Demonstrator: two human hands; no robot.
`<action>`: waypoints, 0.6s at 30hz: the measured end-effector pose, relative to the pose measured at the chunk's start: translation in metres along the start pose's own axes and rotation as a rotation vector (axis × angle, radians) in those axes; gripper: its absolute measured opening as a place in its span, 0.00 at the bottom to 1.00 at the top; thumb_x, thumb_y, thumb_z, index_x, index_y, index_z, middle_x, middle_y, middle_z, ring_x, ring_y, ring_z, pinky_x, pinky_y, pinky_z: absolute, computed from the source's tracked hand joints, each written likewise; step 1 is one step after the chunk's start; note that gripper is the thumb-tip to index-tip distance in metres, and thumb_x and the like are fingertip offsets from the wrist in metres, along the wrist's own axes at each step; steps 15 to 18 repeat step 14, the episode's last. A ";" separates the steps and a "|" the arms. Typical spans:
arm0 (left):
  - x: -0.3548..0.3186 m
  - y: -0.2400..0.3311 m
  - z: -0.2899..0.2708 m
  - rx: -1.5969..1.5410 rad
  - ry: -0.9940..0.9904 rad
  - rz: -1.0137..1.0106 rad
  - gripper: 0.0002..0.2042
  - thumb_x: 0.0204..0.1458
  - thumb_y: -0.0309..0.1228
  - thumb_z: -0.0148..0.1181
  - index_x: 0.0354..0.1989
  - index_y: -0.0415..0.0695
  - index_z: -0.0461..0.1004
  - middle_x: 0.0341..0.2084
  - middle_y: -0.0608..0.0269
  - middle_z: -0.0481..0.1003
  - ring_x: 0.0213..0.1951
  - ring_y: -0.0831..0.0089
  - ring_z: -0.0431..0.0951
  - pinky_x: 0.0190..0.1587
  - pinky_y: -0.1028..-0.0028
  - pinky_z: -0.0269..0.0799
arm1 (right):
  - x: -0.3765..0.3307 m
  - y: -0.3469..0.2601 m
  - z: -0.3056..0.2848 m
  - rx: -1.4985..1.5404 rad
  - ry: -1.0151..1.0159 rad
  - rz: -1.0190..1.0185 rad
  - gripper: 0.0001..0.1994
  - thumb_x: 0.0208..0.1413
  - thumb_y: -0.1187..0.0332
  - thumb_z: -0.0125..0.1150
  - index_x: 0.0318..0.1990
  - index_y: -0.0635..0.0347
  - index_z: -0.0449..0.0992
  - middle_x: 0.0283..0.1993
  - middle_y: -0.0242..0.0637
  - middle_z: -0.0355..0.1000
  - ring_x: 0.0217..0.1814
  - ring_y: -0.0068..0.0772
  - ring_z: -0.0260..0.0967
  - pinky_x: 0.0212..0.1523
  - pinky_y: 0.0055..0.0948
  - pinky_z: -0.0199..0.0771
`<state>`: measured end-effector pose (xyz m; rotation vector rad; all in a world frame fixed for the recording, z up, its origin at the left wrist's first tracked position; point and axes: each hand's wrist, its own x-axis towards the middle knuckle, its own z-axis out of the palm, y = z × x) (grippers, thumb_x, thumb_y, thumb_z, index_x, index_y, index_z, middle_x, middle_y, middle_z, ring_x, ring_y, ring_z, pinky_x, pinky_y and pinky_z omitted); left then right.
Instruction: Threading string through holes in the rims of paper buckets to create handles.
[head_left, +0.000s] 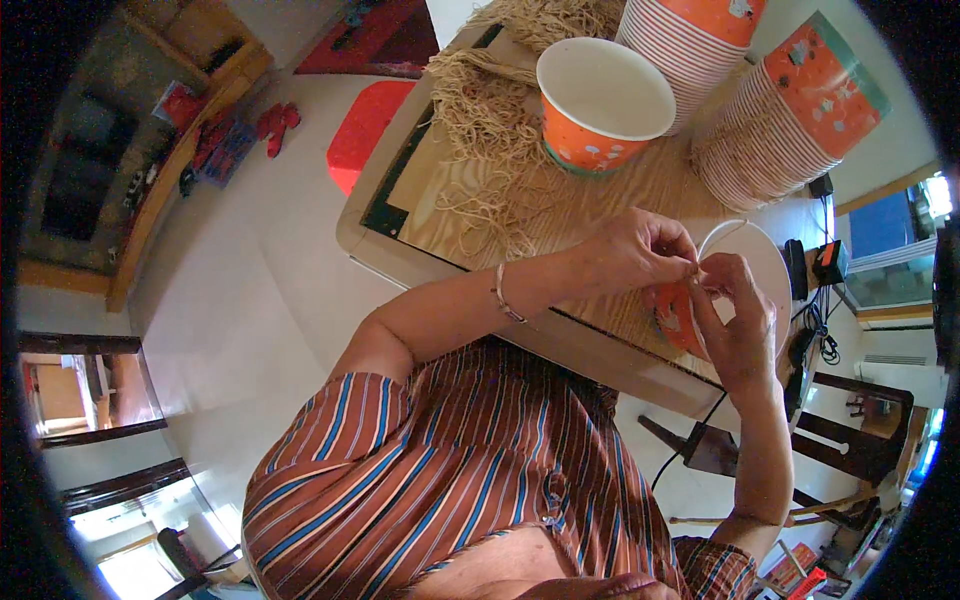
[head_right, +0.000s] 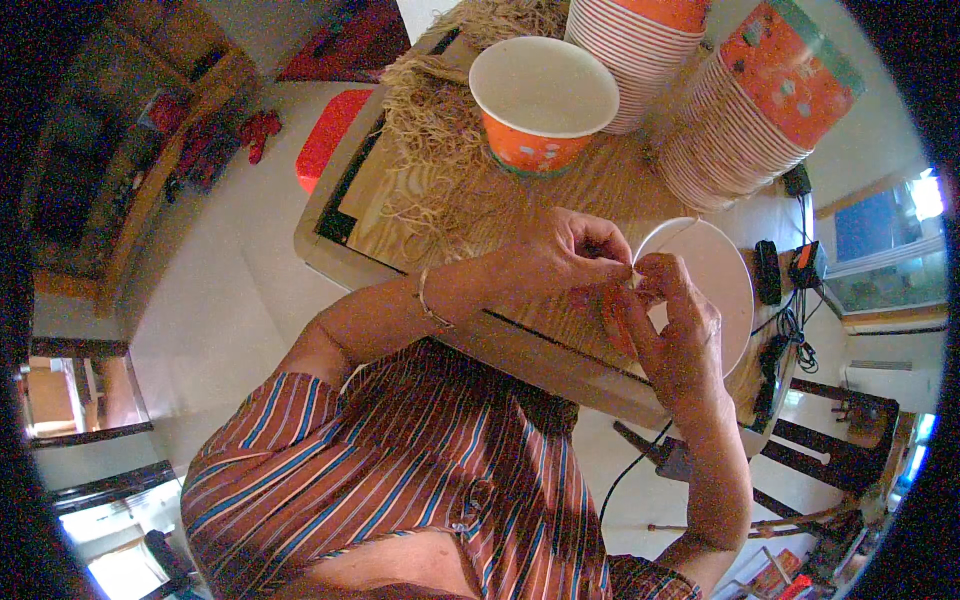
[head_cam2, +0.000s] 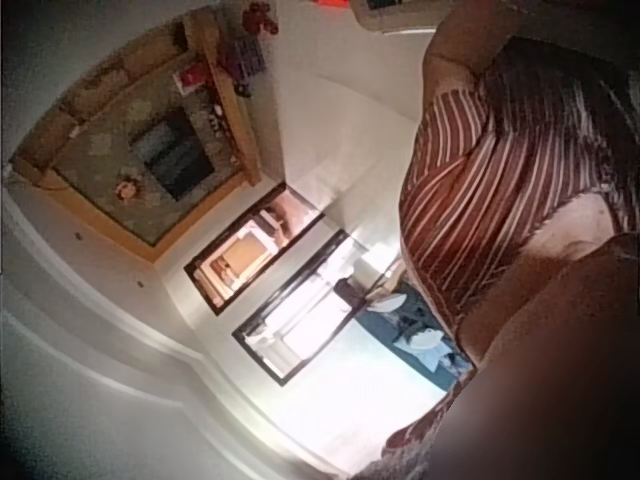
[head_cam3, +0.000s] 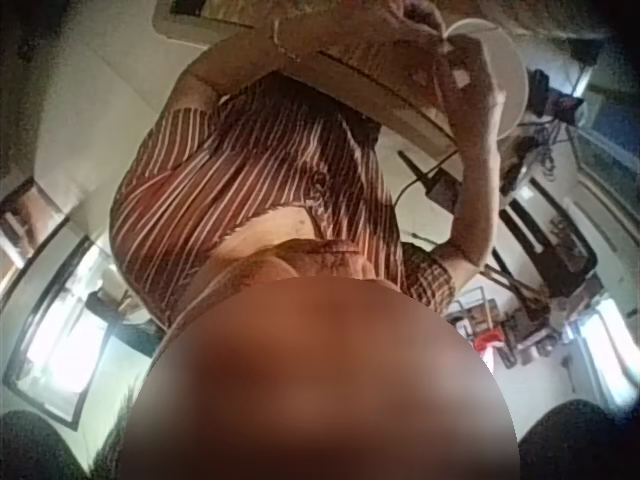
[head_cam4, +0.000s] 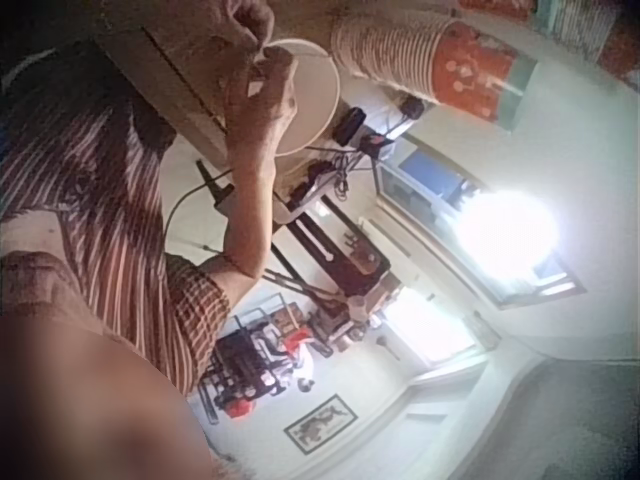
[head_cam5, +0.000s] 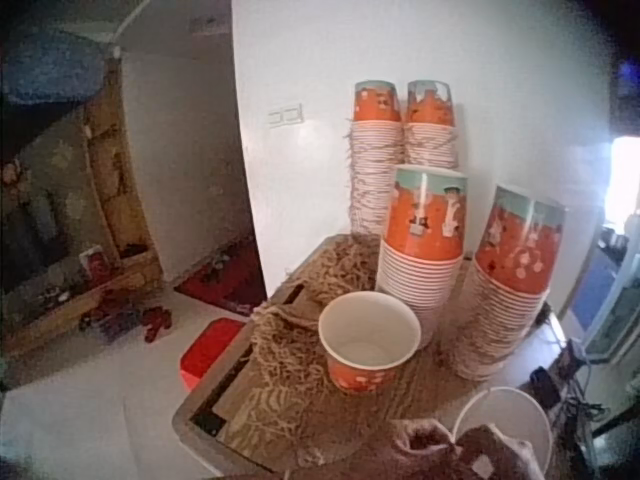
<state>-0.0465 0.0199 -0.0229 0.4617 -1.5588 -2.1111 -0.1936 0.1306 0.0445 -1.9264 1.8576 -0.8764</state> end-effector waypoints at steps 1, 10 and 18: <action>0.000 0.001 0.000 0.000 0.001 0.002 0.07 0.53 0.28 0.59 0.36 0.38 0.76 0.25 0.66 0.76 0.25 0.82 0.75 0.24 0.79 0.75 | 0.000 0.000 0.000 -0.035 0.007 -0.025 0.09 0.53 0.72 0.60 0.41 0.61 0.70 0.33 0.42 0.75 0.35 0.37 0.76 0.37 0.32 0.75; 0.004 0.000 -0.002 0.123 -0.005 0.034 0.07 0.50 0.28 0.61 0.33 0.37 0.76 0.22 0.68 0.74 0.25 0.83 0.72 0.25 0.79 0.71 | -0.001 -0.003 -0.001 -0.149 0.028 -0.074 0.03 0.54 0.76 0.57 0.36 0.61 0.71 0.31 0.45 0.72 0.32 0.44 0.74 0.32 0.36 0.72; 0.003 0.003 -0.001 0.218 0.004 0.073 0.07 0.50 0.30 0.62 0.34 0.39 0.77 0.23 0.69 0.75 0.25 0.84 0.72 0.27 0.78 0.72 | 0.001 -0.006 -0.004 -0.153 0.013 -0.119 0.03 0.55 0.76 0.57 0.36 0.62 0.71 0.31 0.46 0.73 0.32 0.43 0.75 0.32 0.36 0.72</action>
